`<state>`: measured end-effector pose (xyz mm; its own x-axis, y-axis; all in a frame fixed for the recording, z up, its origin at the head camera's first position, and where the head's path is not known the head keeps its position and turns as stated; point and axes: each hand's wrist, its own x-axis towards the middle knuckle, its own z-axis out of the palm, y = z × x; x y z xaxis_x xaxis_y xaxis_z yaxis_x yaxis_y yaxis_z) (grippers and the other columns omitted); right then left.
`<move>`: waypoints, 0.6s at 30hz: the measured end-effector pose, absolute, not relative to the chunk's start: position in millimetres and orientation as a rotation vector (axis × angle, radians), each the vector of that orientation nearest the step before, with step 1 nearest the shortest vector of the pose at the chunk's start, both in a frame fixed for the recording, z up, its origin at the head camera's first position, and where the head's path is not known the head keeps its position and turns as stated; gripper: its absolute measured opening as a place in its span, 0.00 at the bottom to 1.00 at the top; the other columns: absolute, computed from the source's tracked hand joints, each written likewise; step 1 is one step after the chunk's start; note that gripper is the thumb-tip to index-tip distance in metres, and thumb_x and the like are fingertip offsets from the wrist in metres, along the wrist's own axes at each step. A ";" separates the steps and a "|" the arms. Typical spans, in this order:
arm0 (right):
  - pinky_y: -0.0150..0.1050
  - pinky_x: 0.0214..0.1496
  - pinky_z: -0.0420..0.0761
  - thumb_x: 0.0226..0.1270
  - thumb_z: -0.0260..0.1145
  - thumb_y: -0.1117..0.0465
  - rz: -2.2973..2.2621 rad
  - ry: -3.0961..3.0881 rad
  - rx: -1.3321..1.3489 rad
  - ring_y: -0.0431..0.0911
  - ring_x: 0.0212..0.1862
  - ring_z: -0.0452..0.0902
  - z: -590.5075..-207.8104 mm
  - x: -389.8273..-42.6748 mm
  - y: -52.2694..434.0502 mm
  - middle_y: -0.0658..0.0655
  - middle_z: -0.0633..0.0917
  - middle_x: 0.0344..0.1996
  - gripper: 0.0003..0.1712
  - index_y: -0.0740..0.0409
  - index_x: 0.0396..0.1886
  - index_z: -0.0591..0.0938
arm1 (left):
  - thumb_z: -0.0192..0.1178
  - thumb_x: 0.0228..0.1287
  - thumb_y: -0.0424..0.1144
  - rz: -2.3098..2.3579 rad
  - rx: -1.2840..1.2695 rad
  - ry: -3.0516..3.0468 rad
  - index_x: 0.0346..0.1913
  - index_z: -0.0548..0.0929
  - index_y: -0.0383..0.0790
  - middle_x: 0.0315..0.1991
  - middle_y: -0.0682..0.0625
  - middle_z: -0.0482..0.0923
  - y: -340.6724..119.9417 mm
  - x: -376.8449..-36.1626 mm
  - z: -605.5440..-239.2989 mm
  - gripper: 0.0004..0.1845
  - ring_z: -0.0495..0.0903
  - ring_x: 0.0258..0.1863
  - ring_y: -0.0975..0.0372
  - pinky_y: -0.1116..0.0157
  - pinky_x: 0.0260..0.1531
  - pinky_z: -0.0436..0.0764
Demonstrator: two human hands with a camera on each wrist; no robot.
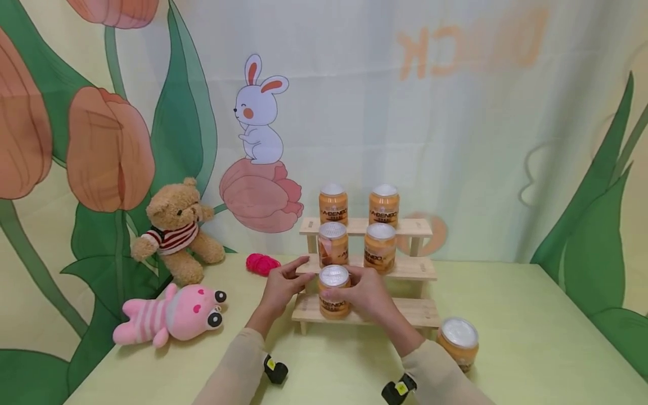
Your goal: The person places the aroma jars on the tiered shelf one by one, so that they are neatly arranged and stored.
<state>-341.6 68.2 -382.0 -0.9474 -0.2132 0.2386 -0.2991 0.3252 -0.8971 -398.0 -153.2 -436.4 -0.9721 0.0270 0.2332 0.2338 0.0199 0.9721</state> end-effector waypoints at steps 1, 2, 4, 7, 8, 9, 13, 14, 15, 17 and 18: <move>0.43 0.44 0.83 0.45 0.85 0.49 1.711 -2.497 0.483 0.45 0.41 0.83 -382.9 -341.4 68.9 0.51 0.88 0.40 0.35 0.55 0.55 0.86 | 0.72 0.61 0.36 -2.082 -0.276 -2.133 0.66 0.79 0.43 0.44 0.42 0.87 -152.7 -397.7 -437.9 0.29 0.86 0.42 0.57 0.58 0.49 0.83; 0.43 0.44 0.83 0.45 0.85 0.49 1.706 -2.501 0.481 0.45 0.41 0.83 -383.7 -341.2 69.7 0.51 0.88 0.40 0.35 0.56 0.55 0.86 | 0.72 0.61 0.36 -2.079 -0.276 -2.137 0.66 0.79 0.44 0.45 0.42 0.87 -152.1 -397.2 -439.2 0.29 0.86 0.43 0.56 0.58 0.49 0.83; 0.44 0.45 0.83 0.45 0.85 0.49 1.706 -2.502 0.481 0.45 0.42 0.83 -383.8 -340.6 71.2 0.52 0.89 0.40 0.36 0.56 0.56 0.85 | 0.71 0.61 0.37 -2.069 -0.278 -2.142 0.66 0.79 0.45 0.45 0.43 0.86 -151.2 -396.4 -439.6 0.29 0.85 0.43 0.55 0.58 0.50 0.83; 0.43 0.44 0.83 0.46 0.85 0.50 1.743 -2.495 0.467 0.45 0.42 0.84 -381.1 -337.9 73.7 0.53 0.89 0.41 0.39 0.57 0.59 0.83 | 0.71 0.61 0.38 -2.063 -0.278 -2.148 0.66 0.79 0.45 0.46 0.43 0.86 -150.2 -397.3 -439.4 0.29 0.85 0.44 0.55 0.58 0.50 0.83; 0.44 0.44 0.83 0.46 0.85 0.50 1.770 -2.491 0.459 0.45 0.43 0.84 -379.8 -336.3 75.2 0.54 0.89 0.41 0.40 0.58 0.60 0.83 | 0.71 0.61 0.38 -2.074 -0.277 -2.146 0.66 0.79 0.45 0.46 0.43 0.86 -149.7 -397.2 -439.3 0.29 0.85 0.43 0.55 0.58 0.50 0.83; 0.44 0.45 0.83 0.46 0.85 0.51 1.790 -2.486 0.452 0.46 0.44 0.85 -378.0 -334.5 76.9 0.55 0.89 0.41 0.41 0.58 0.61 0.82 | 0.71 0.61 0.38 -2.079 -0.277 -2.143 0.66 0.79 0.45 0.46 0.43 0.86 -149.3 -397.5 -439.3 0.29 0.85 0.43 0.55 0.58 0.49 0.83; 0.47 0.49 0.84 0.46 0.85 0.52 1.820 -2.471 0.419 0.51 0.49 0.85 -367.8 -324.5 86.3 0.59 0.87 0.47 0.44 0.60 0.64 0.79 | 0.72 0.61 0.38 -2.082 -0.287 -2.136 0.67 0.79 0.44 0.45 0.43 0.86 -148.3 -397.7 -438.8 0.30 0.85 0.43 0.57 0.59 0.49 0.84; 0.48 0.50 0.84 0.46 0.85 0.52 1.819 -2.471 0.413 0.53 0.51 0.84 -364.9 -321.6 89.4 0.60 0.86 0.50 0.45 0.60 0.65 0.79 | 0.72 0.61 0.38 -2.085 -0.291 -2.133 0.66 0.79 0.44 0.45 0.43 0.86 -148.4 -397.3 -438.5 0.29 0.85 0.43 0.57 0.59 0.49 0.84; 0.49 0.52 0.83 0.46 0.85 0.52 1.805 -2.476 0.415 0.55 0.53 0.83 -361.9 -318.8 92.5 0.61 0.85 0.52 0.46 0.61 0.65 0.78 | 0.72 0.61 0.38 -2.071 -0.290 -2.137 0.66 0.79 0.44 0.45 0.43 0.86 -148.7 -396.9 -438.1 0.30 0.85 0.43 0.57 0.59 0.49 0.84; 0.50 0.53 0.82 0.46 0.85 0.51 1.789 -2.491 0.421 0.58 0.57 0.81 -356.8 -313.1 99.9 0.63 0.83 0.56 0.46 0.61 0.66 0.78 | 0.72 0.61 0.38 -2.066 -0.281 -2.135 0.66 0.79 0.44 0.45 0.43 0.86 -150.1 -395.5 -437.5 0.29 0.86 0.43 0.57 0.58 0.49 0.84; 0.50 0.55 0.82 0.47 0.84 0.50 1.785 -2.501 0.431 0.59 0.58 0.79 -354.4 -310.3 104.4 0.63 0.82 0.58 0.46 0.61 0.66 0.78 | 0.72 0.61 0.38 -2.064 -0.270 -2.136 0.66 0.80 0.44 0.45 0.43 0.86 -150.9 -394.9 -437.2 0.29 0.86 0.43 0.57 0.58 0.49 0.84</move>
